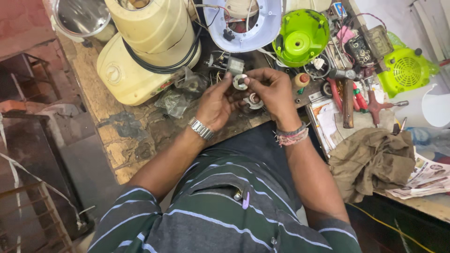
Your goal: The person assembles small electrical components on a cluttered workbench. They place a cylindrical part into a metal housing, add a washer and a nut, and tighten the nut by hand. The person repeatedly checks the fit and rotates the assembly to inspect it.
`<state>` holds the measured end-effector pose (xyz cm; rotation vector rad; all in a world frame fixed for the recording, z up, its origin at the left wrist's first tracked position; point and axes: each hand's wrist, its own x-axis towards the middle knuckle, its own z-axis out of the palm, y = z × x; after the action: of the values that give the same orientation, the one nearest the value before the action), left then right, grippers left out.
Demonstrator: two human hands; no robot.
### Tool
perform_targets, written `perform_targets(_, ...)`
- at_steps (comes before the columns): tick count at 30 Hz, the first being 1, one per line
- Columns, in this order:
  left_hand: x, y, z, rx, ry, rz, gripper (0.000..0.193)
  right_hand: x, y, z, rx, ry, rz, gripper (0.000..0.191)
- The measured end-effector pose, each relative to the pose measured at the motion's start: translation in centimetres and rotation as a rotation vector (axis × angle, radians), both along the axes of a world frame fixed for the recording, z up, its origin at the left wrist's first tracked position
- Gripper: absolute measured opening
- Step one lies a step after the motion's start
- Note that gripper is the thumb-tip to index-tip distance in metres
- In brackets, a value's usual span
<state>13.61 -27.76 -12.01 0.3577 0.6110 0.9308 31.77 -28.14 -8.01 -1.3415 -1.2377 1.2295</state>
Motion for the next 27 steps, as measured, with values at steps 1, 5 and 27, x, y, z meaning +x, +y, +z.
perform_targets(1,0.2,0.0,0.0,-0.036,0.011,0.010,0.027,-0.1,-0.3,0.1,0.042,-0.076,0.009,0.023)
perform_targets(5,0.3,0.0,-0.1,-0.049,0.001,0.024,0.031,-0.5,-1.2,0.9,0.282,-0.487,-0.004,0.025)
perform_targets(27,-1.4,0.6,-2.9,-0.176,-0.113,-0.047,0.036,-1.5,-0.7,1.9,0.084,-0.259,0.106,0.013)
